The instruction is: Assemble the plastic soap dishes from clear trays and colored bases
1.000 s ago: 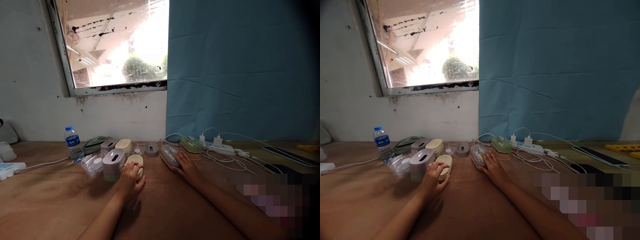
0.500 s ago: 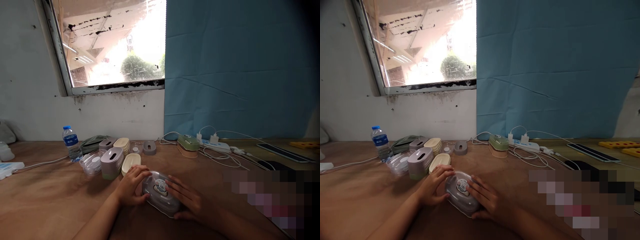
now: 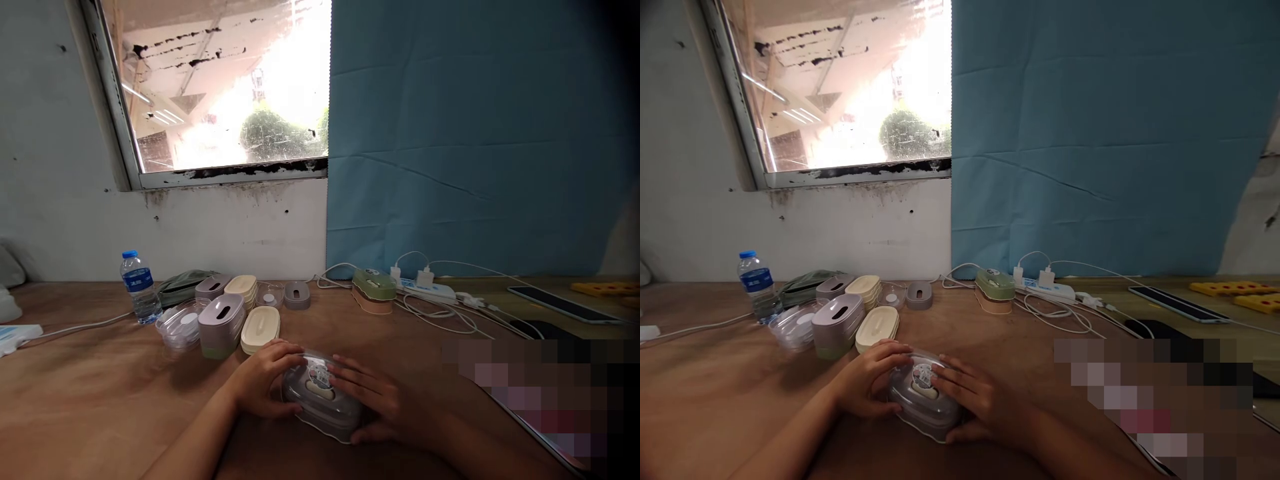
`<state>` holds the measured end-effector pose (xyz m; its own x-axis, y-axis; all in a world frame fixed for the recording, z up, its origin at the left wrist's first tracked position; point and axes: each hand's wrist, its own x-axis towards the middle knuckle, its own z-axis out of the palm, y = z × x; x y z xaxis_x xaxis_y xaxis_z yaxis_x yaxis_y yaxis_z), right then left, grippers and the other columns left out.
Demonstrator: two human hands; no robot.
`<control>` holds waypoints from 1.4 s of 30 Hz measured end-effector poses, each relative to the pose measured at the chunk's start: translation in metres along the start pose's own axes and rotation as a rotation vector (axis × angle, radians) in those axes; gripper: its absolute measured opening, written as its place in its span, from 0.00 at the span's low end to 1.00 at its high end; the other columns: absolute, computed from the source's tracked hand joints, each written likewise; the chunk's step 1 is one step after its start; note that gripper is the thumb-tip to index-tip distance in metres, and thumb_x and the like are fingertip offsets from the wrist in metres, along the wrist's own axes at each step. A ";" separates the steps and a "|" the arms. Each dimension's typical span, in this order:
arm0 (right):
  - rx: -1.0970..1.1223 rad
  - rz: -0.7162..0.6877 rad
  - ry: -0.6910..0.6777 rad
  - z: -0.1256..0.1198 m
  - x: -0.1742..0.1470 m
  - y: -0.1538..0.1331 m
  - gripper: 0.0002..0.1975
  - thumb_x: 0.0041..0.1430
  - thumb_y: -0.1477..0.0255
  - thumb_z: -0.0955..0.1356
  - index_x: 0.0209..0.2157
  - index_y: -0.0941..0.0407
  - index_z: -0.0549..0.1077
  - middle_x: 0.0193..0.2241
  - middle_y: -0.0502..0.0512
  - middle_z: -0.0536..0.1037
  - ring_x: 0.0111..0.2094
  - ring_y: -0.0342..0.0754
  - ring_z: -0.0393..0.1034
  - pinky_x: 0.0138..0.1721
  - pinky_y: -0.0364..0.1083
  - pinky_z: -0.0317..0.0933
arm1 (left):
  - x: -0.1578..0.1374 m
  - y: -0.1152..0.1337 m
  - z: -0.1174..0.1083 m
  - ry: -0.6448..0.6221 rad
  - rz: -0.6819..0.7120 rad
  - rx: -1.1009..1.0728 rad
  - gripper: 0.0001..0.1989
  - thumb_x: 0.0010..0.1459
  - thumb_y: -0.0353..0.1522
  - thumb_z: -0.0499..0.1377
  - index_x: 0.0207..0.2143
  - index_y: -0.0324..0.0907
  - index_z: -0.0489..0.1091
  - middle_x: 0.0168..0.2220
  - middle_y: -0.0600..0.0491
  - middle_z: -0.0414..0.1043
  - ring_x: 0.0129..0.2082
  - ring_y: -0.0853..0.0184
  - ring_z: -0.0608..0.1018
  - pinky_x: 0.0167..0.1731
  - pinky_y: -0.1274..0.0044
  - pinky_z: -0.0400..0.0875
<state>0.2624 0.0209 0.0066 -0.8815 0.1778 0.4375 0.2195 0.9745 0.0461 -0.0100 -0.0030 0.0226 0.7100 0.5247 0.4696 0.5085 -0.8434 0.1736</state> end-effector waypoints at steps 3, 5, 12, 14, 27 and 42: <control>0.040 0.007 0.013 0.003 -0.002 0.003 0.34 0.49 0.57 0.66 0.54 0.60 0.57 0.52 0.62 0.63 0.56 0.54 0.49 0.54 0.50 0.53 | 0.000 0.000 0.001 0.013 0.022 0.016 0.31 0.42 0.44 0.59 0.48 0.40 0.59 0.47 0.44 0.63 0.45 0.60 0.66 0.47 0.67 0.58; 0.065 0.013 0.029 0.004 -0.003 0.003 0.34 0.48 0.57 0.66 0.54 0.60 0.58 0.52 0.62 0.63 0.56 0.54 0.50 0.54 0.50 0.52 | 0.000 0.001 0.002 0.026 0.032 0.025 0.30 0.42 0.44 0.58 0.47 0.40 0.60 0.46 0.44 0.64 0.44 0.60 0.67 0.47 0.67 0.59; 0.145 0.109 0.020 -0.006 0.002 -0.005 0.28 0.53 0.61 0.63 0.53 0.58 0.56 0.52 0.61 0.61 0.55 0.50 0.52 0.53 0.47 0.53 | 0.003 0.009 -0.002 0.053 -0.008 -0.015 0.27 0.47 0.44 0.55 0.47 0.41 0.60 0.44 0.45 0.65 0.42 0.61 0.68 0.45 0.68 0.60; 0.157 0.128 0.024 -0.007 0.004 -0.007 0.27 0.54 0.62 0.63 0.53 0.58 0.55 0.52 0.62 0.61 0.55 0.50 0.53 0.53 0.47 0.54 | 0.004 0.011 -0.002 0.056 -0.036 -0.035 0.26 0.47 0.43 0.55 0.47 0.41 0.60 0.43 0.45 0.65 0.42 0.62 0.67 0.45 0.69 0.60; -0.001 0.206 0.177 -0.004 0.004 -0.004 0.17 0.56 0.67 0.61 0.47 0.57 0.63 0.39 0.57 0.71 0.39 0.48 0.66 0.41 0.45 0.62 | 0.003 0.013 0.005 0.047 -0.295 -0.148 0.18 0.55 0.37 0.50 0.48 0.43 0.57 0.47 0.49 0.63 0.48 0.65 0.65 0.48 0.72 0.61; 0.539 0.915 0.615 0.019 -0.001 0.037 0.17 0.56 0.60 0.59 0.37 0.56 0.71 0.32 0.56 0.73 0.35 0.52 0.67 0.38 0.51 0.62 | 0.004 0.014 0.005 0.063 -0.279 -0.079 0.29 0.54 0.37 0.52 0.56 0.43 0.45 0.57 0.45 0.48 0.56 0.60 0.54 0.53 0.63 0.52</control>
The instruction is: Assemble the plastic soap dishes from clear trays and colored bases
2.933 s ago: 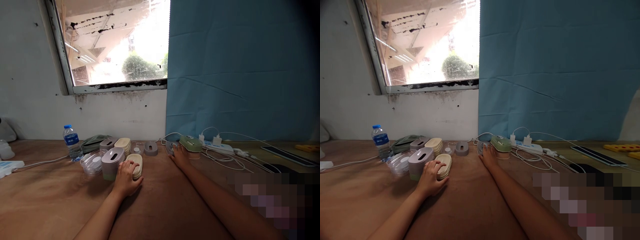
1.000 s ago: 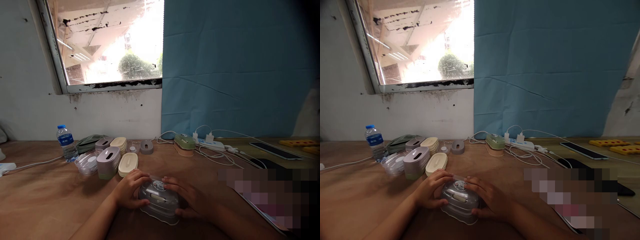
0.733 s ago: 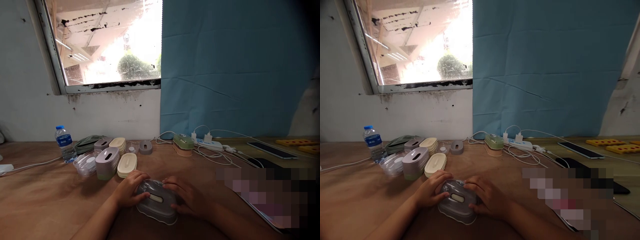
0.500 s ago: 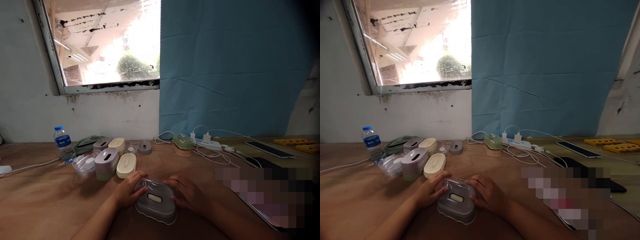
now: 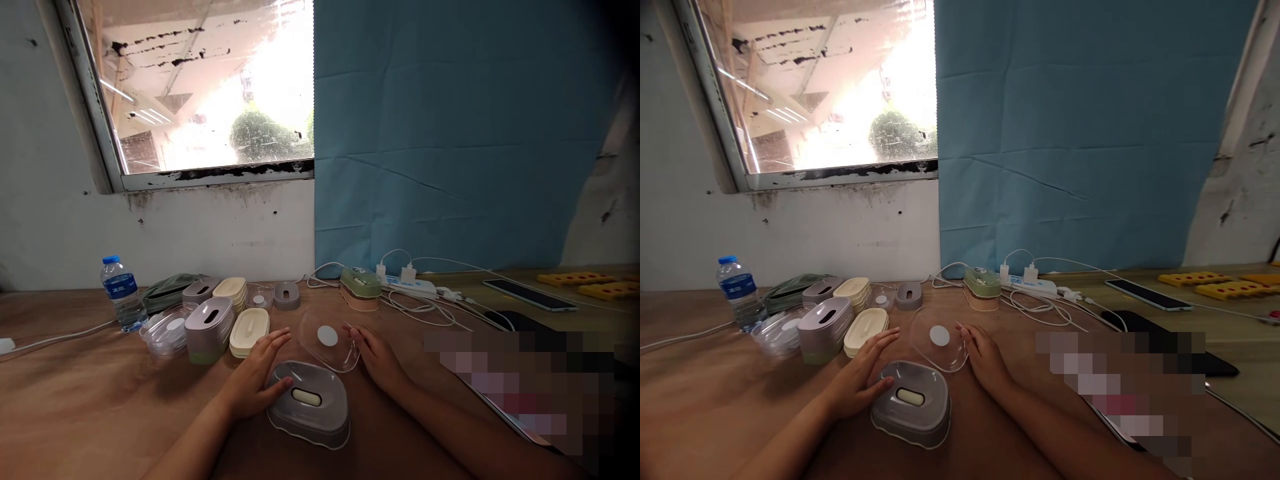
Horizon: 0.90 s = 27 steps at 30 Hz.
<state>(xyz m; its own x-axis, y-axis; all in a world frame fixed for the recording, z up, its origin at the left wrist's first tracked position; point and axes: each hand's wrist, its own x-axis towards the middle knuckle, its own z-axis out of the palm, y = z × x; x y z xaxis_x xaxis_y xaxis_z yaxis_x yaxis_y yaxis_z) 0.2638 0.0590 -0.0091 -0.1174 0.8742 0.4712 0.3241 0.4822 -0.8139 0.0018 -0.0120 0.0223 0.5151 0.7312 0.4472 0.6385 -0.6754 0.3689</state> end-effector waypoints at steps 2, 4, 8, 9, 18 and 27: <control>0.079 0.106 0.016 0.000 0.004 0.009 0.19 0.55 0.58 0.59 0.36 0.58 0.70 0.22 0.52 0.72 0.24 0.49 0.68 0.27 0.48 0.64 | 0.000 0.001 -0.001 -0.012 0.022 0.022 0.28 0.54 0.37 0.52 0.56 0.43 0.47 0.56 0.44 0.50 0.55 0.59 0.56 0.53 0.63 0.53; 0.124 0.147 0.013 0.001 0.007 0.015 0.20 0.55 0.58 0.58 0.35 0.59 0.70 0.15 0.48 0.68 0.17 0.46 0.64 0.20 0.45 0.62 | 0.001 0.001 -0.001 -0.031 0.042 0.045 0.28 0.53 0.37 0.52 0.55 0.43 0.48 0.55 0.45 0.53 0.55 0.60 0.57 0.52 0.64 0.53; 0.240 0.193 0.020 0.003 0.009 0.018 0.18 0.53 0.59 0.60 0.37 0.58 0.66 0.19 0.49 0.69 0.18 0.45 0.66 0.19 0.45 0.63 | 0.002 0.003 -0.002 -0.041 0.060 0.087 0.26 0.54 0.37 0.51 0.54 0.43 0.49 0.54 0.46 0.55 0.54 0.61 0.58 0.52 0.66 0.53; 0.267 0.197 0.025 0.003 0.009 0.017 0.18 0.52 0.59 0.61 0.39 0.57 0.65 0.22 0.50 0.69 0.19 0.45 0.67 0.20 0.45 0.64 | 0.002 0.004 -0.003 -0.035 0.062 0.094 0.25 0.55 0.37 0.50 0.54 0.43 0.50 0.53 0.46 0.56 0.53 0.62 0.59 0.52 0.66 0.54; 0.481 0.231 0.039 0.004 0.007 0.001 0.15 0.47 0.62 0.65 0.35 0.54 0.63 0.26 0.48 0.67 0.22 0.44 0.70 0.24 0.45 0.68 | 0.004 0.012 -0.009 -0.097 0.189 0.079 0.19 0.55 0.38 0.48 0.48 0.42 0.59 0.47 0.46 0.63 0.46 0.61 0.65 0.48 0.67 0.56; 0.484 0.260 0.005 0.004 0.008 0.003 0.12 0.46 0.62 0.65 0.29 0.56 0.64 0.25 0.48 0.66 0.22 0.43 0.69 0.23 0.44 0.66 | 0.006 0.012 -0.007 -0.171 0.250 0.045 0.18 0.54 0.40 0.48 0.45 0.43 0.61 0.45 0.47 0.64 0.45 0.62 0.66 0.49 0.69 0.54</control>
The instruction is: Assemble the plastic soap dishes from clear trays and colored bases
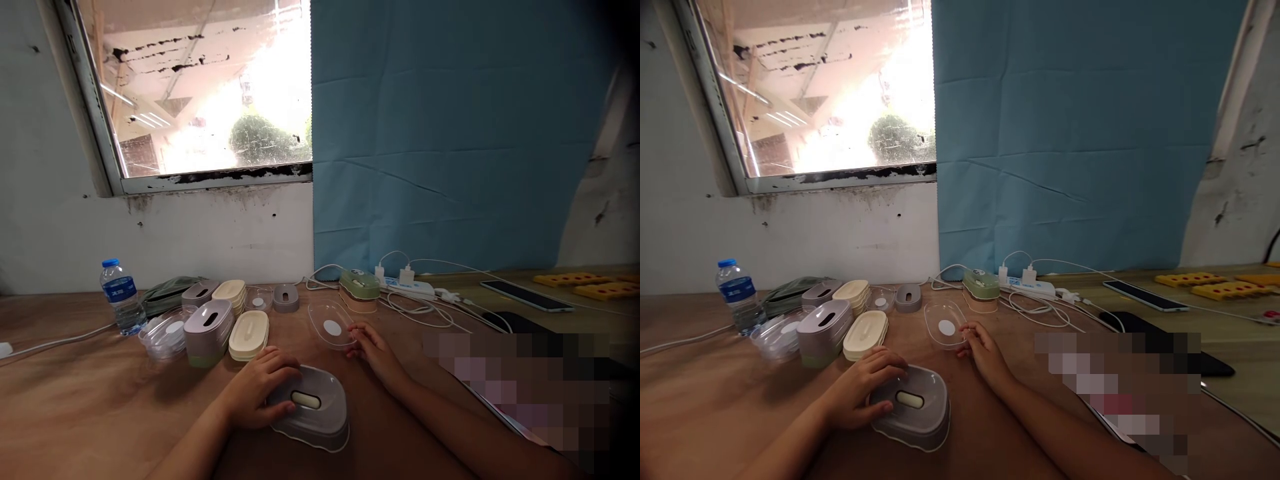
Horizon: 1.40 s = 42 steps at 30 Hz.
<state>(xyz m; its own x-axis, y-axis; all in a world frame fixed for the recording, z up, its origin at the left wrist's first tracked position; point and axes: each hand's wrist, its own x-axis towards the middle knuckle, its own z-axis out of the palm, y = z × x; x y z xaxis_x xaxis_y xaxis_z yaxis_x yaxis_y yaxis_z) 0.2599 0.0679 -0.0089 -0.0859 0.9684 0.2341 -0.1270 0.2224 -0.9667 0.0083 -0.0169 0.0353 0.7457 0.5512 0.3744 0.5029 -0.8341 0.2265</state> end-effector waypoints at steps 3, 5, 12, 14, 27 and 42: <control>-0.008 -0.003 -0.012 0.000 0.000 0.000 0.13 0.46 0.61 0.65 0.29 0.56 0.64 0.25 0.48 0.66 0.22 0.42 0.67 0.21 0.42 0.64 | 0.000 0.001 0.000 -0.014 0.001 -0.001 0.17 0.54 0.40 0.49 0.45 0.43 0.61 0.45 0.48 0.64 0.45 0.62 0.66 0.49 0.69 0.54; -0.017 -0.005 -0.020 0.000 0.000 0.000 0.14 0.47 0.60 0.64 0.29 0.56 0.63 0.26 0.48 0.66 0.22 0.42 0.66 0.20 0.41 0.62 | 0.000 0.001 0.000 -0.024 0.000 -0.001 0.17 0.53 0.39 0.49 0.44 0.43 0.61 0.45 0.48 0.64 0.45 0.63 0.66 0.49 0.69 0.54; -0.054 -0.028 -0.080 -0.002 -0.001 0.001 0.13 0.51 0.59 0.61 0.30 0.56 0.62 0.27 0.48 0.64 0.24 0.42 0.65 0.20 0.40 0.58 | 0.000 0.000 0.000 -0.035 0.006 -0.002 0.16 0.53 0.40 0.49 0.43 0.43 0.62 0.44 0.48 0.64 0.44 0.63 0.66 0.49 0.69 0.53; -0.075 -0.042 -0.101 -0.003 0.001 0.004 0.12 0.51 0.60 0.61 0.30 0.55 0.61 0.26 0.47 0.63 0.24 0.42 0.65 0.20 0.40 0.57 | 0.000 -0.001 0.001 -0.035 0.007 -0.003 0.16 0.53 0.40 0.49 0.43 0.43 0.62 0.44 0.49 0.64 0.44 0.63 0.66 0.49 0.69 0.53; -0.462 -0.374 -0.314 0.045 0.033 -0.017 0.09 0.53 0.65 0.63 0.34 0.55 0.63 0.25 0.47 0.66 0.27 0.42 0.62 0.25 0.39 0.55 | 0.001 -0.002 0.002 -0.049 0.003 -0.008 0.16 0.51 0.40 0.51 0.42 0.43 0.62 0.42 0.50 0.65 0.42 0.64 0.66 0.47 0.71 0.55; -1.023 -0.534 -0.452 0.150 0.145 0.024 0.11 0.59 0.69 0.62 0.43 0.59 0.65 0.42 0.55 0.69 0.39 0.47 0.66 0.39 0.50 0.63 | -0.002 -0.006 0.007 -0.030 -0.004 0.002 0.18 0.51 0.43 0.49 0.41 0.44 0.63 0.40 0.50 0.66 0.41 0.63 0.66 0.46 0.69 0.55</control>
<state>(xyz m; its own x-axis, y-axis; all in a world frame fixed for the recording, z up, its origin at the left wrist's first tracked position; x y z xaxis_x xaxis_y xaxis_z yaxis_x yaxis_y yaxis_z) 0.0960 0.1963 0.0171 -0.6193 0.6490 0.4418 0.5613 0.7595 -0.3288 0.0073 -0.0127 0.0271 0.7561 0.5552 0.3466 0.5071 -0.8317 0.2261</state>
